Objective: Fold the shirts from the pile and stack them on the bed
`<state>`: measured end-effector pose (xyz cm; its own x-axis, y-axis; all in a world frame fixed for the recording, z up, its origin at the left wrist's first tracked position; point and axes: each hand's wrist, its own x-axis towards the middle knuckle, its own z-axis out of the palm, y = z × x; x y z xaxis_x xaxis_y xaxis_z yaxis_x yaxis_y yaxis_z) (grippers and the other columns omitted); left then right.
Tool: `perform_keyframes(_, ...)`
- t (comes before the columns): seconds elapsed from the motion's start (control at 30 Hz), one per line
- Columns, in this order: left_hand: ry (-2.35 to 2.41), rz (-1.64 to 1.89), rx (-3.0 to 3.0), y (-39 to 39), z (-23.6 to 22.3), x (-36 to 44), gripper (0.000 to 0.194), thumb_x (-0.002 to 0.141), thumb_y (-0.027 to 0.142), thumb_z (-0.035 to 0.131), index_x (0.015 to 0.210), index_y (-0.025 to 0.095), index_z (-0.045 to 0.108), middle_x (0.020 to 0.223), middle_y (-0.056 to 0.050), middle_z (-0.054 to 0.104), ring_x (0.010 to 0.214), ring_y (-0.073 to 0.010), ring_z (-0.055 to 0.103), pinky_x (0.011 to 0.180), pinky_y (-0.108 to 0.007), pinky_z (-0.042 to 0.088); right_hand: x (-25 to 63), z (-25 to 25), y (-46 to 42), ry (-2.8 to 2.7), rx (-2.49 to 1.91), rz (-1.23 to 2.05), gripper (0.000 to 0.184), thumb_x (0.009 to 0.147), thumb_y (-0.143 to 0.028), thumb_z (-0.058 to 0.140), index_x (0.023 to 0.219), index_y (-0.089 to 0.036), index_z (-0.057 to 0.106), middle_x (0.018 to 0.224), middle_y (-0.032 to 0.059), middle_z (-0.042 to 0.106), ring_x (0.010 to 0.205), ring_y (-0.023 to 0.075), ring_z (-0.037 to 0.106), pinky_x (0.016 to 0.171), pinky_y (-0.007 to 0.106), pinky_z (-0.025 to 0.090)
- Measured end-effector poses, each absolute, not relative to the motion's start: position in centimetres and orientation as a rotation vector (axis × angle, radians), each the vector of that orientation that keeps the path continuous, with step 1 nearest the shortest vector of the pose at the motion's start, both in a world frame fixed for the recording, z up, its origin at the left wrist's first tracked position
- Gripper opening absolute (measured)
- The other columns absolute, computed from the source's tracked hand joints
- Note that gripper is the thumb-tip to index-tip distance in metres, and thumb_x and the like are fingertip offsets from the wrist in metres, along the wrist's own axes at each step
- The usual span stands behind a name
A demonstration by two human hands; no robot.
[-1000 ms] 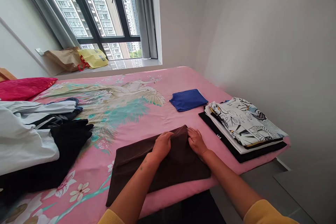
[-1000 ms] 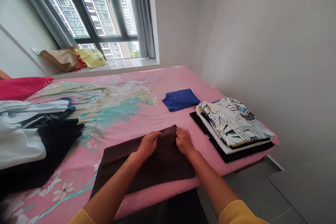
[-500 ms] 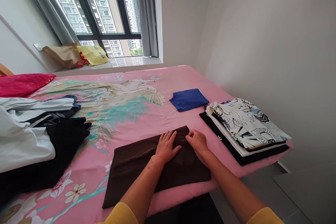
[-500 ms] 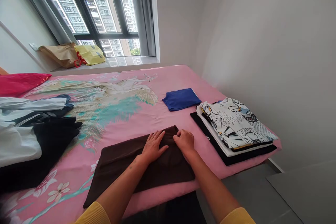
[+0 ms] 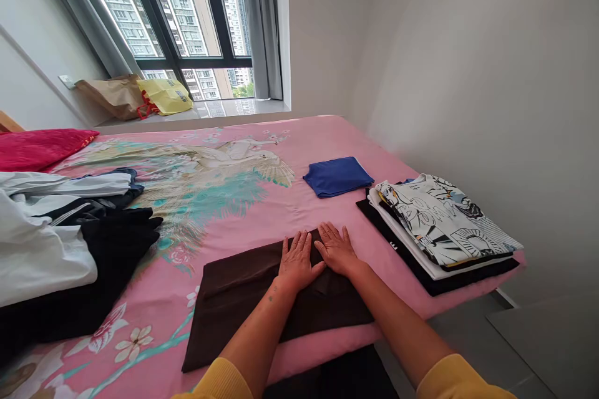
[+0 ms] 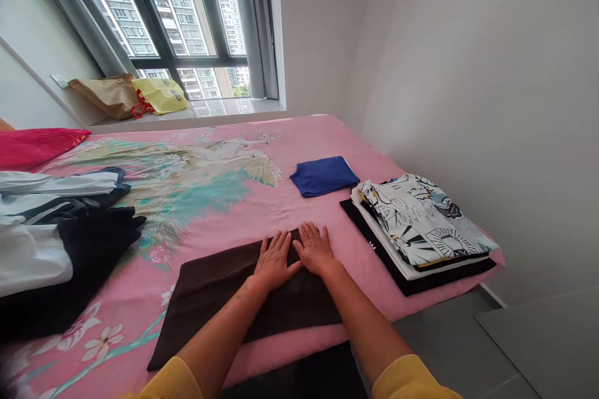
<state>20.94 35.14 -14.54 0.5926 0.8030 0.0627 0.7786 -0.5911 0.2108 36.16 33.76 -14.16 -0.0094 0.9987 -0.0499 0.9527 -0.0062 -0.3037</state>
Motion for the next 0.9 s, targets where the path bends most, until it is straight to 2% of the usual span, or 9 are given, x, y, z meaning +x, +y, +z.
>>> perform_keyframes(0.1,1.347,0.214,2.654,35.2,-14.5,21.0,0.086,0.079,0.070,0.031,0.145,0.015,0.024,0.152,-0.007,0.021,0.141,-0.0246,0.013,0.113,-0.051,-0.003,36.9,-14.1,35.0,-1.993,-2.181,0.350,0.061,0.093,-0.046,0.022,0.145,-0.014,0.023,0.152,0.0056,0.016,0.141,0.0206,0.006,0.111,0.053,-0.003)
perform_keyframes(0.23,1.360,0.192,2.646,35.2,-14.5,21.0,0.089,0.078,0.072,0.028,0.145,0.014,0.022,0.152,-0.007,0.020,0.141,-0.0247,0.012,0.113,-0.052,-0.003,37.0,-13.9,33.6,-1.728,-2.188,0.235,0.058,0.093,-0.039,0.023,0.144,-0.012,0.024,0.151,0.0080,0.021,0.140,0.0220,0.012,0.111,0.052,0.010)
perform_keyframes(0.33,1.361,0.196,2.641,35.2,-14.4,20.9,0.090,0.078,0.073,0.026,0.145,0.013,0.022,0.152,-0.009,0.021,0.141,-0.0249,0.012,0.113,-0.051,-0.003,39.2,-15.3,30.5,-1.606,-2.043,0.103,0.051,0.092,-0.034,0.025,0.136,-0.013,0.040,0.143,0.0108,0.038,0.136,0.0231,0.026,0.110,0.049,0.020)
perform_keyframes(0.43,1.359,0.196,2.625,35.2,-14.4,21.0,0.088,0.078,0.072,0.029,0.145,0.014,0.024,0.152,-0.009,0.021,0.141,-0.0260,0.013,0.113,-0.051,-0.004,42.4,-17.1,27.3,-1.535,-1.851,0.100,0.042,0.089,-0.032,0.033,0.118,-0.012,0.057,0.125,0.0142,0.055,0.122,0.0234,0.045,0.106,0.045,0.031)
perform_keyframes(0.57,1.326,0.149,2.565,35.6,-13.4,21.3,0.088,0.076,0.071,0.037,0.144,0.016,0.025,0.152,-0.011,0.020,0.141,-0.0276,0.011,0.112,-0.053,-0.002,44.3,-17.8,25.1,-1.402,-1.676,0.179,0.030,0.086,-0.028,0.041,0.103,-0.015,0.061,0.108,0.0113,0.063,0.104,0.0206,0.056,0.095,0.040,0.043)
perform_keyframes(0.7,1.283,0.156,2.390,36.1,-11.2,20.4,0.079,0.079,0.066,0.041,0.142,0.020,0.030,0.151,-0.009,0.023,0.141,-0.0260,0.013,0.111,-0.054,0.006,43.8,-17.4,24.8,-1.363,-1.623,0.133,0.023,0.084,-0.023,0.042,0.090,-0.016,0.063,0.097,0.0086,0.065,0.097,0.0187,0.058,0.094,0.037,0.044)
perform_keyframes(0.8,1.437,0.417,2.297,35.9,-9.9,16.3,0.059,0.087,0.054,0.034,0.137,0.022,0.038,0.148,-0.007,0.033,0.140,-0.0227,0.019,0.112,-0.051,0.013,43.7,-17.4,24.8,-1.341,-1.632,0.125,0.023,0.083,-0.022,0.041,0.089,-0.016,0.063,0.095,0.0080,0.065,0.096,0.0183,0.058,0.092,0.036,0.044)
perform_keyframes(0.9,1.754,0.681,2.224,34.4,-10.4,8.7,0.051,0.088,0.047,0.038,0.130,0.021,0.047,0.143,-0.008,0.042,0.136,-0.0245,0.028,0.110,-0.047,0.023,43.7,-17.6,24.6,-1.320,-1.642,0.124,0.023,0.082,-0.021,0.041,0.089,-0.017,0.063,0.094,0.0073,0.066,0.094,0.0183,0.058,0.090,0.036,0.045)
